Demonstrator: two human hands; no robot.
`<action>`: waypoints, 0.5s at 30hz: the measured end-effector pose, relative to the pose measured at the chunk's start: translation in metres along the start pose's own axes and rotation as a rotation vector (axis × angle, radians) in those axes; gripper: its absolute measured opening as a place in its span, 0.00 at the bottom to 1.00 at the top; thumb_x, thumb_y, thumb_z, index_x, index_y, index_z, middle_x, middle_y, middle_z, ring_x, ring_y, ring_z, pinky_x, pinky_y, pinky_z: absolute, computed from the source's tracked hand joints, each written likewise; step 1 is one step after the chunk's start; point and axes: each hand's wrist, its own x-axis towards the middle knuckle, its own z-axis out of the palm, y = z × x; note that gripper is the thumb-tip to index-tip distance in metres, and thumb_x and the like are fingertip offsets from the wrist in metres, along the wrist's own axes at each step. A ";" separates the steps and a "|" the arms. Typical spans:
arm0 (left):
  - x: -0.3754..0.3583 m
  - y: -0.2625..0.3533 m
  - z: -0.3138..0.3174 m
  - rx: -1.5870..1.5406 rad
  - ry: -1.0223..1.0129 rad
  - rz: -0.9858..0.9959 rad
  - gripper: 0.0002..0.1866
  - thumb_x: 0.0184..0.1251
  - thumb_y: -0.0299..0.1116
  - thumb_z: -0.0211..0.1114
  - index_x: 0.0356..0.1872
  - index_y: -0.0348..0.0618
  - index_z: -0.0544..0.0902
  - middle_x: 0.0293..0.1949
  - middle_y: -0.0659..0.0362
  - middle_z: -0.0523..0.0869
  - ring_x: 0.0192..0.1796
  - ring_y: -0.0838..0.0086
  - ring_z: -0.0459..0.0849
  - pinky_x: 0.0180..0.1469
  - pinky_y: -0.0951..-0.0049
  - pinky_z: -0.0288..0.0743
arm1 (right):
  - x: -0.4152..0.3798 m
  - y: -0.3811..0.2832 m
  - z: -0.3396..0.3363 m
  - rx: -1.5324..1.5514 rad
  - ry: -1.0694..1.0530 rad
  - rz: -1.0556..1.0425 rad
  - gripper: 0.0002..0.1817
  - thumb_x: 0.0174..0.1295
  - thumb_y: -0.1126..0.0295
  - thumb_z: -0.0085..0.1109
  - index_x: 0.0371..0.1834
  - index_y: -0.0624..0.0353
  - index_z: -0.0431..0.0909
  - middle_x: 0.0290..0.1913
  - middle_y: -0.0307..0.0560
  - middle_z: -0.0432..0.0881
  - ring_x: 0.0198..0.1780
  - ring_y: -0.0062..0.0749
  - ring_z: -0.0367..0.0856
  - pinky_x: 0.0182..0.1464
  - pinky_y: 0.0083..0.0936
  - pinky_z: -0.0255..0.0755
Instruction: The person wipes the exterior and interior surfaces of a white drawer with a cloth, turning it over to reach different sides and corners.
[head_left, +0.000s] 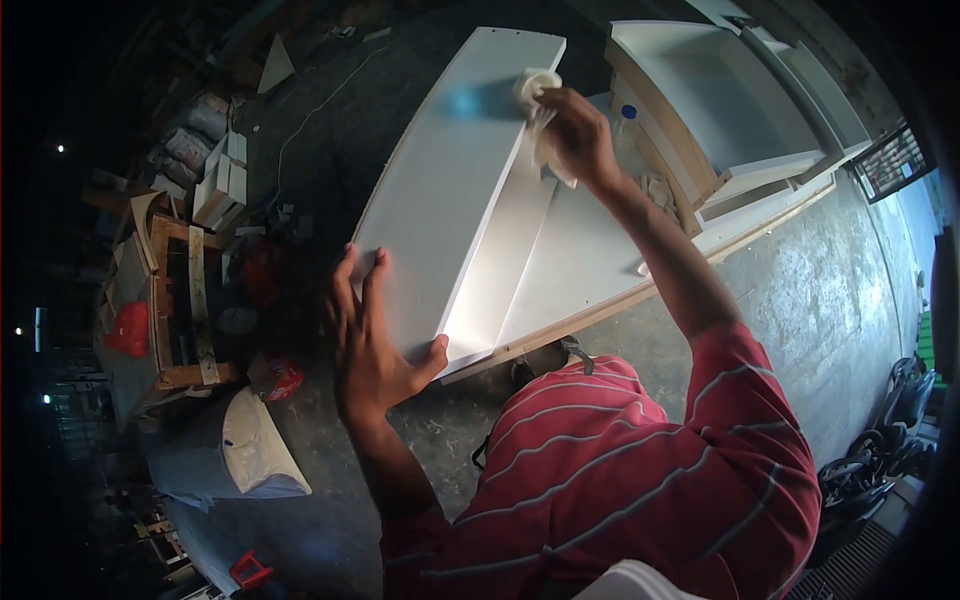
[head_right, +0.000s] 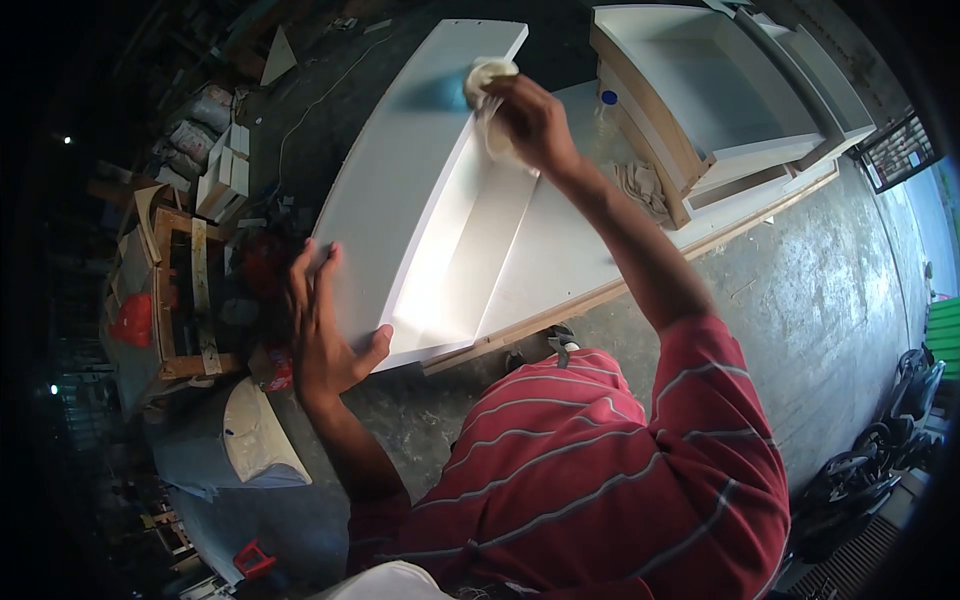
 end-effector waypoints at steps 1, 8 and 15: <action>-0.001 0.001 0.000 0.000 0.001 -0.001 0.51 0.43 0.57 0.70 0.70 0.40 0.66 0.69 0.37 0.61 0.67 0.41 0.66 0.65 0.42 0.61 | 0.004 0.005 -0.001 -0.062 0.039 0.026 0.19 0.57 0.86 0.60 0.52 0.59 0.80 0.46 0.52 0.83 0.43 0.40 0.85 0.47 0.30 0.79; -0.001 0.002 -0.002 -0.015 -0.028 -0.002 0.50 0.45 0.56 0.69 0.70 0.39 0.65 0.68 0.36 0.61 0.68 0.40 0.65 0.66 0.43 0.61 | -0.008 0.003 -0.004 -0.196 -0.038 -0.181 0.20 0.53 0.82 0.65 0.51 0.55 0.82 0.50 0.50 0.82 0.49 0.48 0.85 0.47 0.32 0.82; 0.003 0.004 -0.007 0.005 -0.049 0.002 0.50 0.46 0.53 0.69 0.70 0.36 0.64 0.69 0.36 0.59 0.68 0.39 0.65 0.66 0.44 0.61 | 0.008 -0.013 -0.019 -0.382 -0.154 -0.253 0.18 0.60 0.75 0.64 0.55 0.50 0.80 0.47 0.45 0.81 0.39 0.47 0.85 0.37 0.34 0.83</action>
